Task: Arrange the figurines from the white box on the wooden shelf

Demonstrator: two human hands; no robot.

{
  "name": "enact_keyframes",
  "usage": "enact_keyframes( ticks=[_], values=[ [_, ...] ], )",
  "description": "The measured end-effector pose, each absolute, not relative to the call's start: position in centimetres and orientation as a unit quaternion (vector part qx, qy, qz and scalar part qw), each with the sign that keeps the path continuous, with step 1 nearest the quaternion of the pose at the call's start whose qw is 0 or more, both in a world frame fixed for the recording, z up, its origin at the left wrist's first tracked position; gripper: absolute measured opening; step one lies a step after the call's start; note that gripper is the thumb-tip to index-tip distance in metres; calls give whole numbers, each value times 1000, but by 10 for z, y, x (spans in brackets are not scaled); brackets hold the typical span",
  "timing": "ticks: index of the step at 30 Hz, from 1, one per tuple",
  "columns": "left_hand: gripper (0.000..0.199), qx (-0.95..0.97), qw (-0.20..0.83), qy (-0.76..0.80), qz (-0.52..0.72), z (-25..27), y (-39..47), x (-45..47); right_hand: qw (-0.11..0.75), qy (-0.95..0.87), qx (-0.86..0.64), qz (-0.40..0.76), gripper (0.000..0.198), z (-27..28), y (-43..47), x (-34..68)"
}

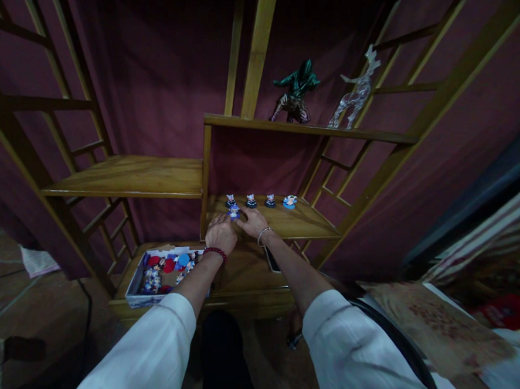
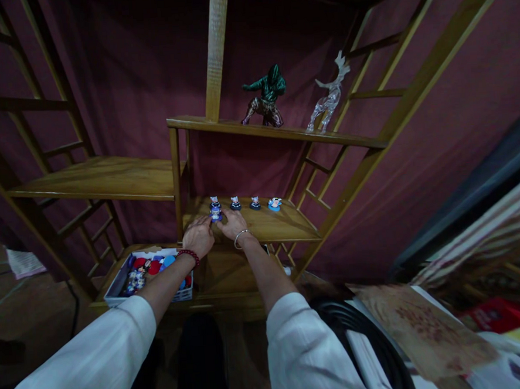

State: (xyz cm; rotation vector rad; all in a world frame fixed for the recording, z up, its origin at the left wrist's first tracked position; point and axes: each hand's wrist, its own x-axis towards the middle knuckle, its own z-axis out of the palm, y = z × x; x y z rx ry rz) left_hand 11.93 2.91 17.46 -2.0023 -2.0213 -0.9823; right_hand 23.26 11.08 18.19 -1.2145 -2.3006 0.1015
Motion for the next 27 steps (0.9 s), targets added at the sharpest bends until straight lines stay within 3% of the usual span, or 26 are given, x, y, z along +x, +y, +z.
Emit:
enact_keyframes(
  ticks=[13,27],
  values=[
    [38,-666,79,-634,-384,171,21,116,316,-815,-483,50,40,179,91,240],
    [36,-655,23,-630,-417,164,-14,118,381,-751,-539,20,23,170,40,242]
  ],
)
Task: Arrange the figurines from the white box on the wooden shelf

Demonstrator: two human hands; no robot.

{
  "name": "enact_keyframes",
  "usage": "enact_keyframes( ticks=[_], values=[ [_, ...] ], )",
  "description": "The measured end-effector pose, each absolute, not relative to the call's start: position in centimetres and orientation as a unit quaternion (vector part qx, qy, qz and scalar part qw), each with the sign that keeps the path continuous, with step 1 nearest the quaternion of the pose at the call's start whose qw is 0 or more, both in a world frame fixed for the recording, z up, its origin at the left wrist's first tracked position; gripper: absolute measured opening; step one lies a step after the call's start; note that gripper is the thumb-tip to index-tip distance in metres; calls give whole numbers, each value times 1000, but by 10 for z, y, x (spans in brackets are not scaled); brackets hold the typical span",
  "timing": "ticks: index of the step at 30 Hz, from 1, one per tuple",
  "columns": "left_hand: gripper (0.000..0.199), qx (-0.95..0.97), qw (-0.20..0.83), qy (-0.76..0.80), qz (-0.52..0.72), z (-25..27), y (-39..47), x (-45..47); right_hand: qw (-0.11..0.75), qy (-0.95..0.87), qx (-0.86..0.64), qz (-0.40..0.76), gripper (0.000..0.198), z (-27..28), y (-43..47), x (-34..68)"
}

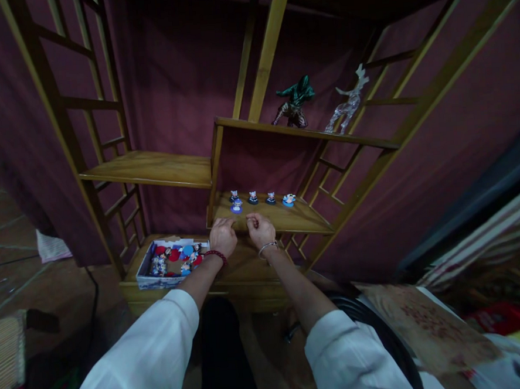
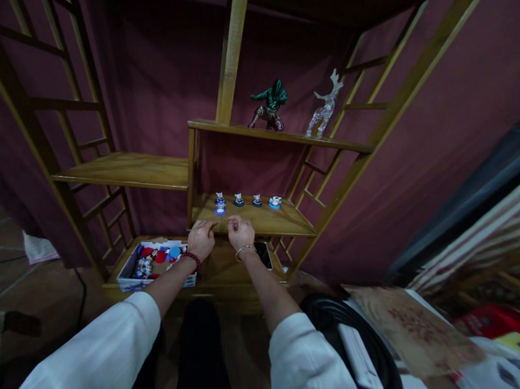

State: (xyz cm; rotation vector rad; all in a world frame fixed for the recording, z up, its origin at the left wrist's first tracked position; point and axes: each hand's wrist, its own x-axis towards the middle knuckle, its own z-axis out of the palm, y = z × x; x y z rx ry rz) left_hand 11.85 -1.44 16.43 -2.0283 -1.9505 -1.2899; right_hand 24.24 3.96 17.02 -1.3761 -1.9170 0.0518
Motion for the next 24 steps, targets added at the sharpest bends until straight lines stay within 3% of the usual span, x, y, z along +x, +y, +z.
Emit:
enact_keyframes(
  ticks=[7,12,24],
  values=[
    [36,-651,8,-616,-444,159,-31,119,373,-795,-477,-28,20,163,4,228],
    [32,-667,23,-591,-454,153,-47,113,303,-828,-472,-10,19,147,-22,210],
    [32,-617,-41,-714,-328,108,-74,66,167,-866,-465,76,26,103,-41,153]
  ],
)
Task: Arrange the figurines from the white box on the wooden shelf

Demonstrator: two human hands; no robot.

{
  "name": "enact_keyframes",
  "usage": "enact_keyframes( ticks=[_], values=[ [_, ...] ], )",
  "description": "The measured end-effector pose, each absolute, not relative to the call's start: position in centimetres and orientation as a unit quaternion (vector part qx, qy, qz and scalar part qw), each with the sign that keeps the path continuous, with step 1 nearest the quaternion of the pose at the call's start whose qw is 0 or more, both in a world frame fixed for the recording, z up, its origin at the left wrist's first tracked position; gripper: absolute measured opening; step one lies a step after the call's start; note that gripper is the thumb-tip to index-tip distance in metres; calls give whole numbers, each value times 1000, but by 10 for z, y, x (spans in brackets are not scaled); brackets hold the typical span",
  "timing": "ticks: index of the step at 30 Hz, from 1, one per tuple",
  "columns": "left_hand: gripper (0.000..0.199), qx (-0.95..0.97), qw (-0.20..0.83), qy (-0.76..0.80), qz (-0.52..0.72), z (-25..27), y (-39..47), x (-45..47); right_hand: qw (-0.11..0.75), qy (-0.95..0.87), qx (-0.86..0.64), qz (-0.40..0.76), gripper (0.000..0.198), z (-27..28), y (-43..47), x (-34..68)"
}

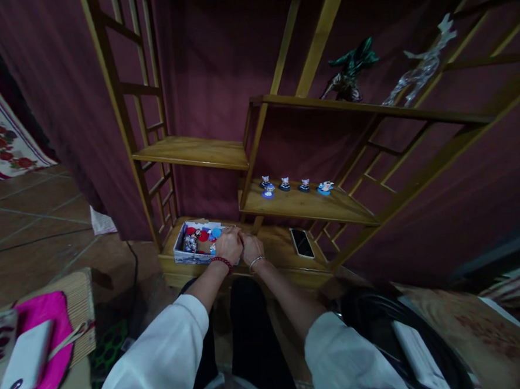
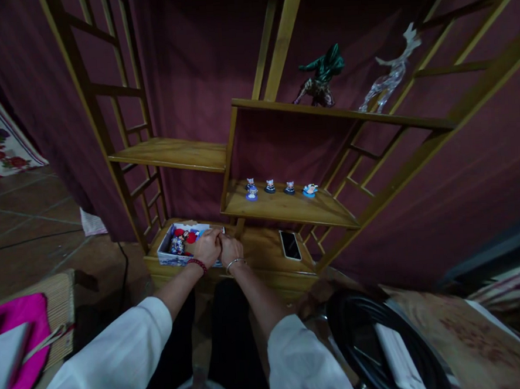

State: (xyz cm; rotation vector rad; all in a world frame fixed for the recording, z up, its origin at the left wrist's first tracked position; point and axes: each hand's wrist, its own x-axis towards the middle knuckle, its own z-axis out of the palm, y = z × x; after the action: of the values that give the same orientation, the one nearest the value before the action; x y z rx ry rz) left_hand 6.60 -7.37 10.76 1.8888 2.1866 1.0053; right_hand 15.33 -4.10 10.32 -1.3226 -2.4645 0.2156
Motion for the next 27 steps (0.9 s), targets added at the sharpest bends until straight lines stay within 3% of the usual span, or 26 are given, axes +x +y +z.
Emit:
enact_keyframes(
  ticks=[12,20,27],
  values=[
    [29,563,124,793,199,63,-71,21,94,-876,-454,131,23,63,-27,107],
    [29,571,87,799,167,49,-64,7,38,-866,-463,187,26,39,-7,93],
    [33,542,193,812,94,35,-56,2,-55,-856,-475,198,27,16,13,85]
  ],
)
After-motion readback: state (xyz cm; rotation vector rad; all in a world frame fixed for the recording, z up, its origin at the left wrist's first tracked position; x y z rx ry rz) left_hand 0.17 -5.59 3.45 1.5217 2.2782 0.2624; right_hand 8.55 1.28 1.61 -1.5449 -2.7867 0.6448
